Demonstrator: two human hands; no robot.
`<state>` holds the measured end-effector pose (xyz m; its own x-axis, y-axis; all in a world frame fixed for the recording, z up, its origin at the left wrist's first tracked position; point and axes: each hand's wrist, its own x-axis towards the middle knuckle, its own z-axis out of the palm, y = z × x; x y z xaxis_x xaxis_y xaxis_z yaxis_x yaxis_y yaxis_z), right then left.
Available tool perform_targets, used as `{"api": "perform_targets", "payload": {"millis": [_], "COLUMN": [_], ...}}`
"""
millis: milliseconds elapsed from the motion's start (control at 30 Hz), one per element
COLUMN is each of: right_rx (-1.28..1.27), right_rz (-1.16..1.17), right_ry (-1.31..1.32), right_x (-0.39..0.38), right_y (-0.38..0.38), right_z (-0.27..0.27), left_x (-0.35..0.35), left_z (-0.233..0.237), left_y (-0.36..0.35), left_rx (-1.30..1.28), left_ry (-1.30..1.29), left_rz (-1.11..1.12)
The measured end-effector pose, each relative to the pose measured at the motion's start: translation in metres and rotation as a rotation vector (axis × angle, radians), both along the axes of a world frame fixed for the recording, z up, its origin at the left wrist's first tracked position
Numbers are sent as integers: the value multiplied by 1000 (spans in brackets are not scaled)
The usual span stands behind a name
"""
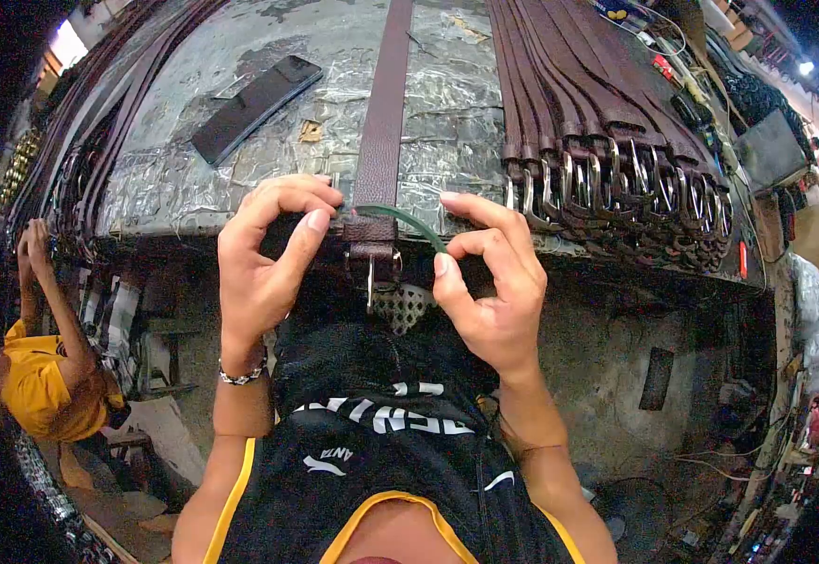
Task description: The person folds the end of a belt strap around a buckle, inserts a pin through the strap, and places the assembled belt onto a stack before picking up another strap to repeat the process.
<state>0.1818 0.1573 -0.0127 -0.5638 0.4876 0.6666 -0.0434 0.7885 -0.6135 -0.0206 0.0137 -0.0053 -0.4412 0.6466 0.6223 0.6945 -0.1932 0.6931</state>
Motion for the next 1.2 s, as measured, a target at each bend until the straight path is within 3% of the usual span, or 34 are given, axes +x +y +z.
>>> {"api": "perform_targets", "payload": {"millis": [533,600,700,1200], "right_rx": [6,-158,-179,-214], "right_rz": [19,70,72,121], "right_ry": [40,154,155,-4], "right_x": [0,3,13,24], "right_y": [2,4,10,27], "right_z": [-1,-4,-4,24], "left_x": [-1,-7,-12,21], "left_z": [2,3,1,13], "left_y": [-3,-8,-10,11], "left_rx": [-22,-40,-56,-218], "left_ry": [-24,33,117,238], "left_rz": [-47,-107,-135,194]}}
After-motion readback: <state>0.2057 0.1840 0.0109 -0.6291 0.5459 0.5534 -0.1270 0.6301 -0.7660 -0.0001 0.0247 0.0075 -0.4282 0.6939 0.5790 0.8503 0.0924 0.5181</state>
